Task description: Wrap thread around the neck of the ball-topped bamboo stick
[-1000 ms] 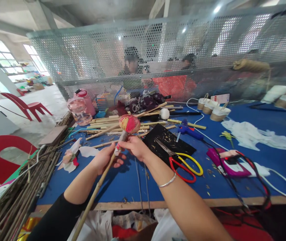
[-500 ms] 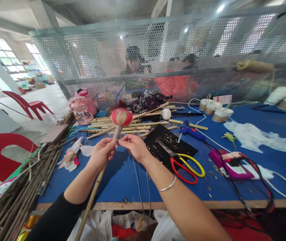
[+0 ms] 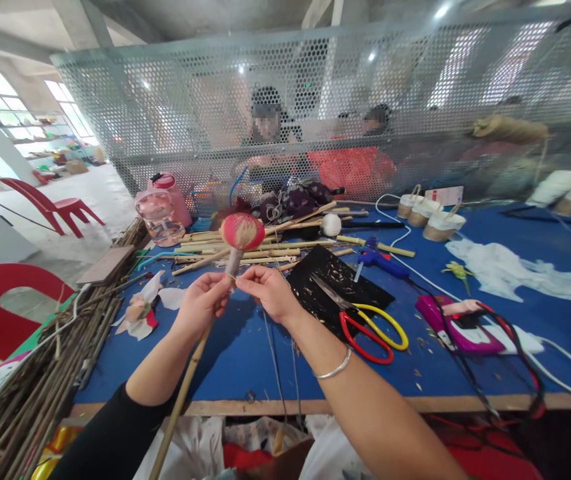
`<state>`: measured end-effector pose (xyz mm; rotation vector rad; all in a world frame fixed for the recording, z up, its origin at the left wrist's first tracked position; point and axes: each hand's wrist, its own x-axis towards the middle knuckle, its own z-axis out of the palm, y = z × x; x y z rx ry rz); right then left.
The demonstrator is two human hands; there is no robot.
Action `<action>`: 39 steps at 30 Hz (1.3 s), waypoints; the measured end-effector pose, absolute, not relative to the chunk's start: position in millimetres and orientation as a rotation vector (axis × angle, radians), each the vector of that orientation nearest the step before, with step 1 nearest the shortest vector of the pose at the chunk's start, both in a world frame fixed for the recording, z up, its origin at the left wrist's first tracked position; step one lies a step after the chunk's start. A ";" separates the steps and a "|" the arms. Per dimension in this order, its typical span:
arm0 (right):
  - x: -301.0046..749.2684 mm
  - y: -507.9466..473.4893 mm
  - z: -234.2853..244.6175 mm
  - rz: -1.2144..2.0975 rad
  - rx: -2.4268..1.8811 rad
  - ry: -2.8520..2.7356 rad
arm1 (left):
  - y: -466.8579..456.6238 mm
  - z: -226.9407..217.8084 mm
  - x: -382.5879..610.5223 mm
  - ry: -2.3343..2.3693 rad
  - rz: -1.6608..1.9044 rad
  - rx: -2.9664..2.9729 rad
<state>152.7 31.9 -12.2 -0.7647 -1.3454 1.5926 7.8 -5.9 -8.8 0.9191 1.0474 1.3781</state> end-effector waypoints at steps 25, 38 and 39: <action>158.1 32.6 -8.6 1.676 -0.695 -1.264 | -8.0 -6.7 4.9 0.899 1.314 0.899; 161.8 39.1 -15.0 1.879 -0.591 -1.310 | -6.0 -16.2 2.8 0.744 1.010 0.763; 162.5 39.3 -15.6 1.875 -0.609 -1.317 | -6.3 -16.1 4.0 0.794 0.957 0.753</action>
